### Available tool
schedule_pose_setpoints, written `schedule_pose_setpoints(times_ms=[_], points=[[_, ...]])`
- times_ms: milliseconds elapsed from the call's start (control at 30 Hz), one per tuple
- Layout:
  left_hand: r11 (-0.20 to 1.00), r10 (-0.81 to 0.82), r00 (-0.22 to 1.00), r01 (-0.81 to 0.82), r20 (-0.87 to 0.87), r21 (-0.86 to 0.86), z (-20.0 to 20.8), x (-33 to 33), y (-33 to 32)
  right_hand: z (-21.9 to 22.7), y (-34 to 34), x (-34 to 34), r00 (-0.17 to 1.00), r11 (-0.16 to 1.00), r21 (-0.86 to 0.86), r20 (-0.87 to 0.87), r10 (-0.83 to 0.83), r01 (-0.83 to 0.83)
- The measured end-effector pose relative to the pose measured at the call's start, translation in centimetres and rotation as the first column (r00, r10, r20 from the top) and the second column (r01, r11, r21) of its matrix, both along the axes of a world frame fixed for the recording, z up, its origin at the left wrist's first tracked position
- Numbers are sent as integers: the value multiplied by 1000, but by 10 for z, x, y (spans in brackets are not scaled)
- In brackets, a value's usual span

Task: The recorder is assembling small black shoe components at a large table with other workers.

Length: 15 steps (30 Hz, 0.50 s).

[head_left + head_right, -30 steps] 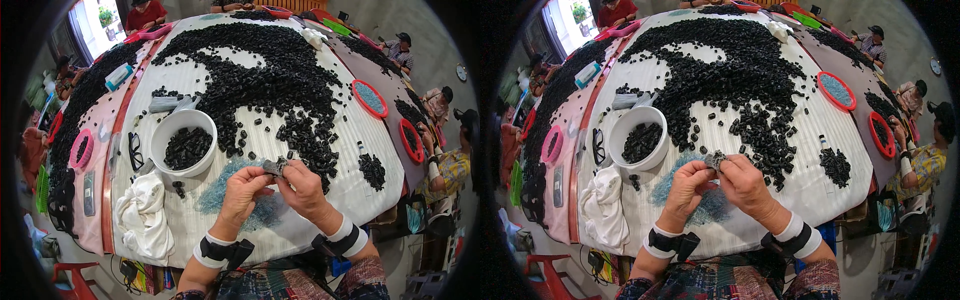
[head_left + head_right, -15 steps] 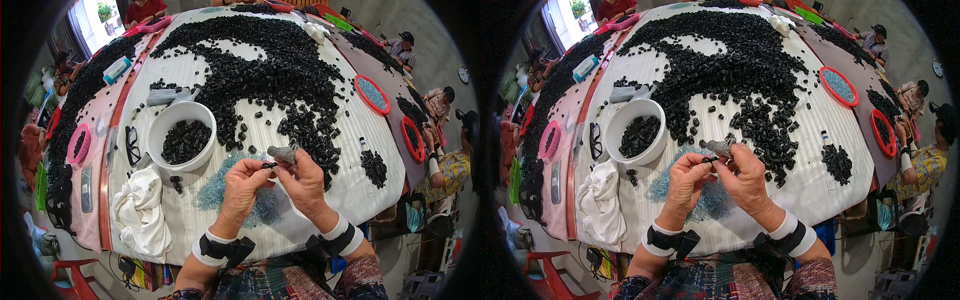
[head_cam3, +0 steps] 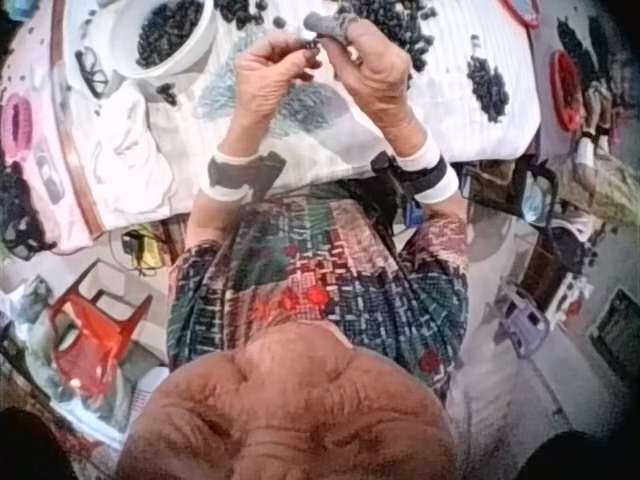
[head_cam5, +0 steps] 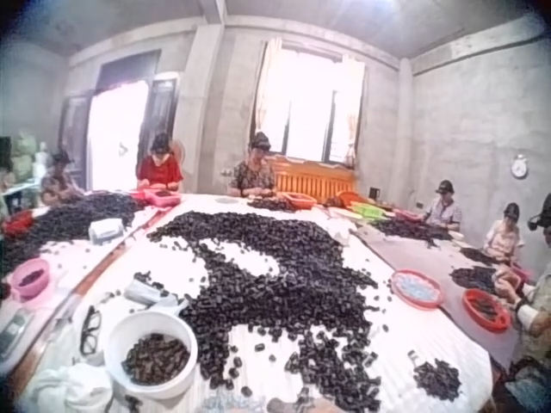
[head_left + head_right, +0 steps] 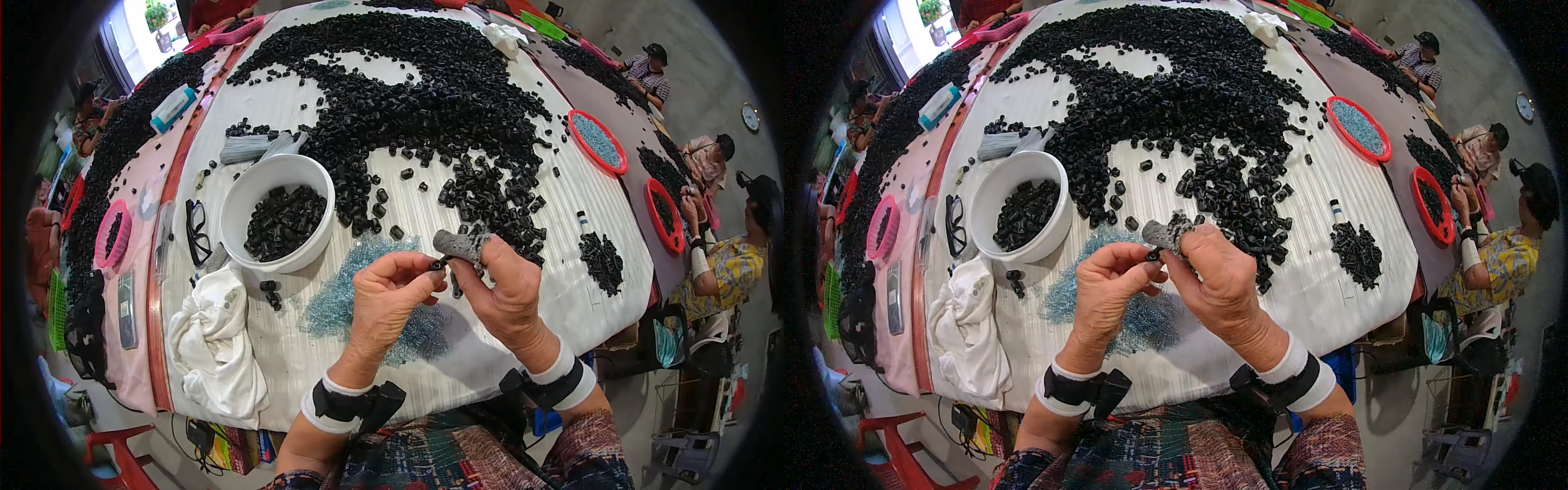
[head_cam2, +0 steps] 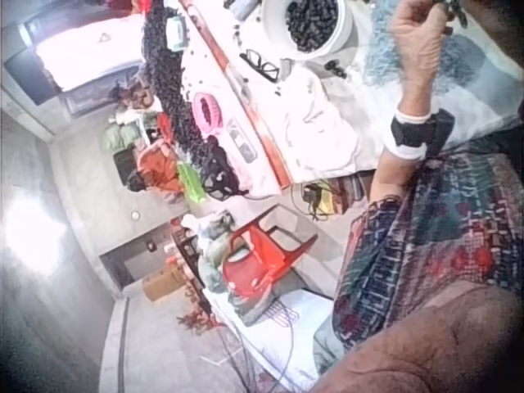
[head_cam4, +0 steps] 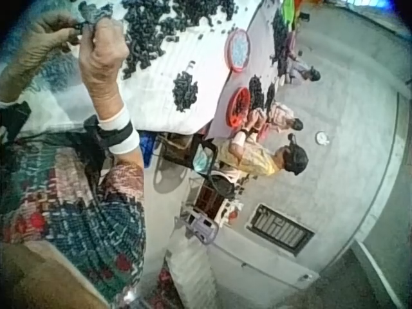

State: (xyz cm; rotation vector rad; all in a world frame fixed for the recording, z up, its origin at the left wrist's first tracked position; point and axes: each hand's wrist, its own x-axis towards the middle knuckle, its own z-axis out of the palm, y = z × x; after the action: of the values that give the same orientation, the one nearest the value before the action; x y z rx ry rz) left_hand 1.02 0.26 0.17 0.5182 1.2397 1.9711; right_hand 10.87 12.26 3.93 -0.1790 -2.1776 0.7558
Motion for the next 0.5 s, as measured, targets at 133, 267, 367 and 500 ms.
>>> schedule_pose_setpoints(times_ms=[133,267,367,500], points=[[999,15,999,-16,-34,-36,1,1,0,0,0,0,1000,996,89,-15,20,-19],[997,23,998,-27,-58,-70,2,1,0,3,2,2,999,983,180,41,33,-40],[994,29,996,-37,-81,-101,3,2,0,5,4,2,997,979,197,61,49,-60],[987,13,992,-33,-128,-155,4,1,1,4,4,0,995,974,211,75,71,-86]])
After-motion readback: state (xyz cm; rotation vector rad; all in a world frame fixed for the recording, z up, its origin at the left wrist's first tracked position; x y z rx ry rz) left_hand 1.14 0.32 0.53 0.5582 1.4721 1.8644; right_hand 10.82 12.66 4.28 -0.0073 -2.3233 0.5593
